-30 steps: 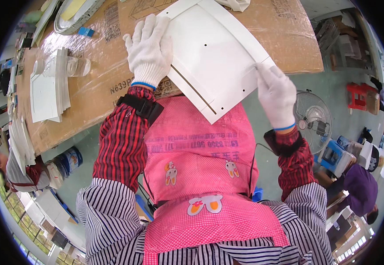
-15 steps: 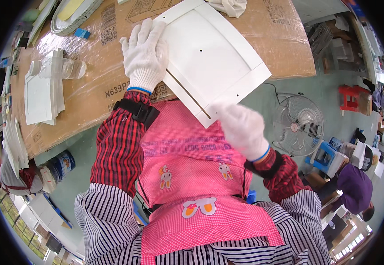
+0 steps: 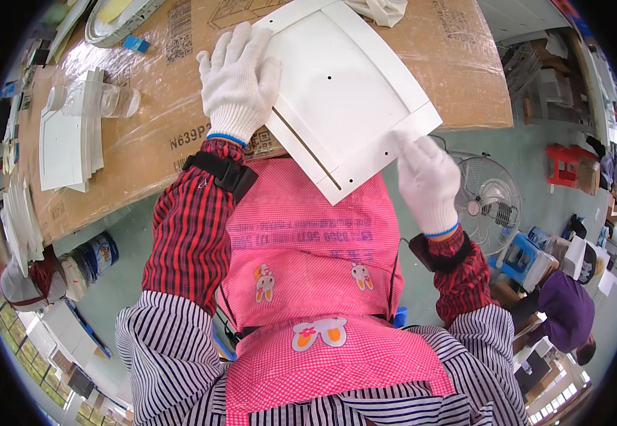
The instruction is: Cleaning and inspecting white cabinet door panels at a manufacturing workstation.
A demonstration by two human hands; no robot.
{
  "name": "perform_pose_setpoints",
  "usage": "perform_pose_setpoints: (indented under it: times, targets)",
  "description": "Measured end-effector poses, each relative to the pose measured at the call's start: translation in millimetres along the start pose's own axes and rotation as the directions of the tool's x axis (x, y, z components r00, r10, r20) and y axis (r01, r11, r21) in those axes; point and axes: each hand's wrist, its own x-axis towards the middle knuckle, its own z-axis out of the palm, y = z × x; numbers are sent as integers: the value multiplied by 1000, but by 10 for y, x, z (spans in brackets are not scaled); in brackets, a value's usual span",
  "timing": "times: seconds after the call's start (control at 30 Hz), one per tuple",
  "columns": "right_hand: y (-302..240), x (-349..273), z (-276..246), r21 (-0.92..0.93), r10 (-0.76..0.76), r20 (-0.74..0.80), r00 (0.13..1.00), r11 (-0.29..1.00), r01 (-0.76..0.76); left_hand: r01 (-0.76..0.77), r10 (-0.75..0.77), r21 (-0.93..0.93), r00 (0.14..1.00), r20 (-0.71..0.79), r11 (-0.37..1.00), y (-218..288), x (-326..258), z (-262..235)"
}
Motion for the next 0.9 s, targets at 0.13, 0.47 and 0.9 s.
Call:
perform_pose_setpoints:
  times: [0.13, 0.47, 0.9]
  targets:
    - [23, 9, 4, -21, -30, 29, 999, 999, 31, 9, -9, -5, 1000, 4, 1000, -5, -3, 0]
    - [112, 46, 34, -21, -4, -40, 999, 1000, 3, 10, -10, -2, 1000, 7, 1000, 13, -4, 6]
    - [158, 8, 154, -102, -94, -20, 995, 991, 91, -13, 12, -21, 999, -51, 1000, 13, 11, 18]
